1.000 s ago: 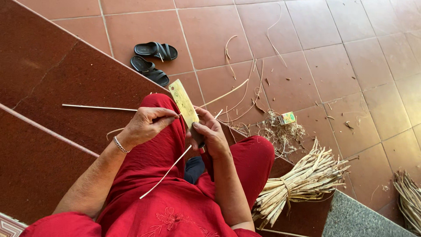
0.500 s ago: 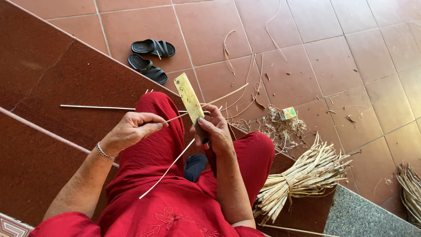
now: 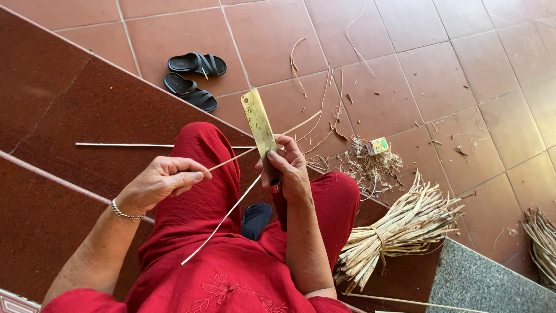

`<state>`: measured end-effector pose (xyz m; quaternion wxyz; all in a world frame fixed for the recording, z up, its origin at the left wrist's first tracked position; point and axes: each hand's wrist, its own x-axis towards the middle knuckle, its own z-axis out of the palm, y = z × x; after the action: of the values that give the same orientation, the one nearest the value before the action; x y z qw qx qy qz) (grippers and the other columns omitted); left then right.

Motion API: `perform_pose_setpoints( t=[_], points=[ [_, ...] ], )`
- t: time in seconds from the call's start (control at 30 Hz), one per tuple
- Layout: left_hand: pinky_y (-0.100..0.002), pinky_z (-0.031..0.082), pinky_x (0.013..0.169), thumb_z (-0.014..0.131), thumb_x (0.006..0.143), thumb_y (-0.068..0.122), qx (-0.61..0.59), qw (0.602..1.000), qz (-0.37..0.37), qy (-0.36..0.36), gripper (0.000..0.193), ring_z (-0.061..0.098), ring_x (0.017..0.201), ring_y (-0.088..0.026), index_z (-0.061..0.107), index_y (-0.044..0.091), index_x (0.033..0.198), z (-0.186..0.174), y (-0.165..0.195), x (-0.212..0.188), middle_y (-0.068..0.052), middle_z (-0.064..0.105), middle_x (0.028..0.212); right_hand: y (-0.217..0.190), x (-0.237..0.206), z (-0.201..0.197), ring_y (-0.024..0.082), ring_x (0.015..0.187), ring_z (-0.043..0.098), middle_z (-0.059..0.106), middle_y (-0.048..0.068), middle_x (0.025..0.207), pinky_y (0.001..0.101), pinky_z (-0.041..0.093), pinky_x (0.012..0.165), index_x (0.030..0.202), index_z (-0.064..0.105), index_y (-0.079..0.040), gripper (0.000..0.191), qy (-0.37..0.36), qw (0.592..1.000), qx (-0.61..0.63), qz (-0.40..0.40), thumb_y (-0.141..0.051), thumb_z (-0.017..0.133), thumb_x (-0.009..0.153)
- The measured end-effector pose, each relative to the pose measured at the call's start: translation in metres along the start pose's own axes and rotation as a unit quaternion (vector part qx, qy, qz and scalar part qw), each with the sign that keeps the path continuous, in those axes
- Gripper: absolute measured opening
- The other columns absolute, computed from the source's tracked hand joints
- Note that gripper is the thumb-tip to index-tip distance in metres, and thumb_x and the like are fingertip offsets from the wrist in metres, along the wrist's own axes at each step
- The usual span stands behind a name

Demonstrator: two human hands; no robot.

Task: The person sits on a tiled floor and uses a large knife to sharpen thin wooden sticks one by one. They hold each stick with the left hand and draw the blade along its length to create a pointed tip, then place the finished stick on the floor. Bundles of sticks and debris are visible nearby.

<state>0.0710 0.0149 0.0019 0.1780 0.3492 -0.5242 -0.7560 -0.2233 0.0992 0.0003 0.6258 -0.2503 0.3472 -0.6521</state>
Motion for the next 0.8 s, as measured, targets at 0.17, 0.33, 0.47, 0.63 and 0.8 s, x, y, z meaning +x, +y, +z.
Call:
perform_pose_setpoints(
  t=[0.17,0.33,0.47,0.63,0.8],
  points=[
    [-0.021,0.027,0.043,0.068,0.094,0.010,0.018,0.999,-0.021,0.020,0.018,0.037,0.050,-0.002,0.081,-0.002,0.100,-0.007,0.004,-0.012,0.006,0.052,0.058,-0.006,-0.002,-0.005,0.022,0.048,0.063,0.070,0.020,0.085,0.0280,0.050,0.041,0.129,0.049,-0.003,0.031,0.009,1.000,0.018,-0.018,0.000,0.059,0.100],
    [-0.022,0.026,0.043,0.069,0.093,0.009,0.018,0.999,-0.039,0.021,0.018,0.037,0.050,-0.003,0.081,-0.003,0.100,-0.015,0.007,-0.022,0.007,0.051,0.058,-0.008,-0.001,-0.009,0.025,0.061,0.068,0.070,0.020,0.091,0.0319,0.053,0.043,0.126,0.049,-0.002,0.030,0.042,0.998,0.041,-0.035,0.002,0.060,0.099],
    [-0.022,0.027,0.043,0.069,0.092,0.009,0.029,0.998,-0.048,0.027,0.020,0.037,0.050,-0.004,0.082,-0.003,0.101,-0.023,0.008,-0.033,0.006,0.052,0.058,-0.014,-0.001,-0.014,0.023,0.052,0.065,0.070,0.021,0.086,0.0293,0.053,0.043,0.126,0.050,-0.004,0.028,0.022,0.998,0.041,-0.046,0.000,0.060,0.100],
    [-0.022,0.031,0.045,0.070,0.092,0.009,0.053,0.997,-0.027,0.043,0.020,0.040,0.054,-0.004,0.083,-0.003,0.101,-0.031,0.014,-0.048,0.006,0.056,0.061,-0.022,0.001,-0.029,0.022,0.054,0.064,0.069,0.021,0.086,0.0295,0.053,0.045,0.126,0.051,-0.002,0.024,0.030,0.994,0.057,-0.089,-0.001,0.060,0.103],
    [-0.023,0.036,0.044,0.070,0.089,0.011,0.102,0.989,-0.051,0.098,0.020,0.045,0.054,-0.005,0.083,0.002,0.101,-0.044,0.024,-0.071,0.006,0.057,0.061,-0.026,0.001,-0.061,0.017,0.050,0.060,0.068,0.016,0.082,0.0254,0.050,0.040,0.129,0.053,-0.003,0.025,0.121,0.987,-0.004,-0.106,-0.004,0.059,0.105]
  ],
)
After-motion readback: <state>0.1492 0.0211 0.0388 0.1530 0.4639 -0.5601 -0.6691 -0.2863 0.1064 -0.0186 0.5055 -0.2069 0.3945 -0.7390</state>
